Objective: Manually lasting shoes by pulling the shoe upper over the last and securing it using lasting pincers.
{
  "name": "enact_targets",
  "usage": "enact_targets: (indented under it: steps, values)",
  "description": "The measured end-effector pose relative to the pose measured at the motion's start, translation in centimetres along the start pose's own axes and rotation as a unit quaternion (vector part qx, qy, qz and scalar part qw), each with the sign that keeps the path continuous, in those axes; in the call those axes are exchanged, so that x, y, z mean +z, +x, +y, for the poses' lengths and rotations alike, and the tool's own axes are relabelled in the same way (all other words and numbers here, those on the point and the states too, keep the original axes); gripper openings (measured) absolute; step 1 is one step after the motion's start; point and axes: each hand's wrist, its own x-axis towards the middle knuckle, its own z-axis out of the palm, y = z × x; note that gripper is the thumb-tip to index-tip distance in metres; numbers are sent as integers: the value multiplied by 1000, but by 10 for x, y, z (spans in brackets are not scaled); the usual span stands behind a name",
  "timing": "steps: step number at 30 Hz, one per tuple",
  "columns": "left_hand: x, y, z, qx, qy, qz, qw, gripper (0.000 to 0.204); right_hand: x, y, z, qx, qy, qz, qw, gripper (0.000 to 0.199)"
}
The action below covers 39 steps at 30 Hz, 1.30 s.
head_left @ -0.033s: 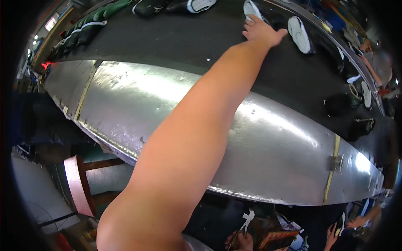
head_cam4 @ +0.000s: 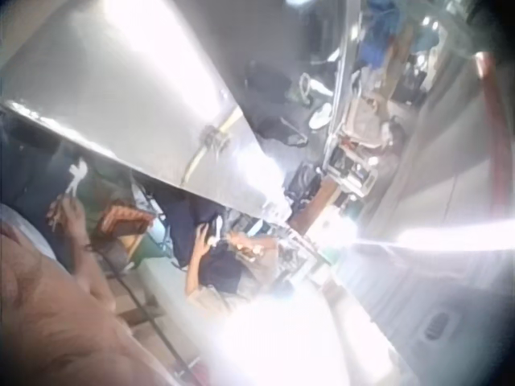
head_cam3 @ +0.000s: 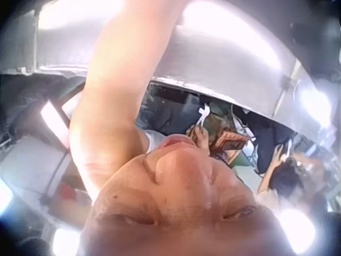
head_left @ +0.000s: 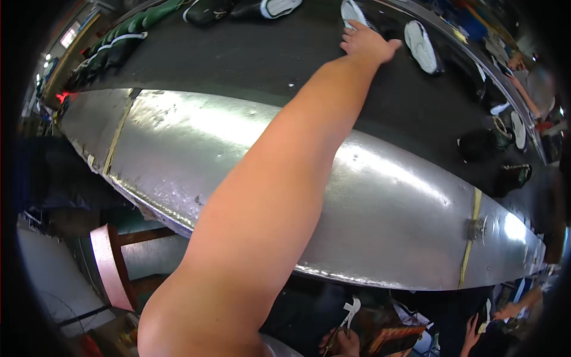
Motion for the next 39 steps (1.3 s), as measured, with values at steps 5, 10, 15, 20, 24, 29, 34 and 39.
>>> enact_targets:
  steps: [5, 10, 15, 20, 24, 29, 34, 39]
  values:
    - [24, 43, 5, 44, 70, -76, 994, 85, -13, 1, 13, 13, -6, -9, 1000, 25]
    - [-59, 9, -7, 10, -121, -122, 985, 35, -30, 9, 32, -8, -7, -65, 998, 25]
    - [-160, -54, -6, -86, -423, -269, 861, 28, -36, 13, 49, -43, -31, -61, 997, 25]
    - [-260, -224, -49, 128, -522, -210, 817, 51, -46, 6, 84, -86, -49, -66, 993, 25]
    - [-336, -304, -130, -15, -638, -388, 665, 74, -43, 3, 118, -104, -67, -72, 990, 23]
    - [-342, -485, -205, -86, -522, -448, 721, 90, -49, -6, 151, -178, -40, -60, 981, 24]
    - [-290, -609, -270, 7, -433, -451, 781, 124, -48, -22, 155, -197, -5, -1, 980, 24]
    - [-289, -620, -243, 104, 125, -552, 818, 94, -54, -55, 154, -208, -67, 52, 975, 18]
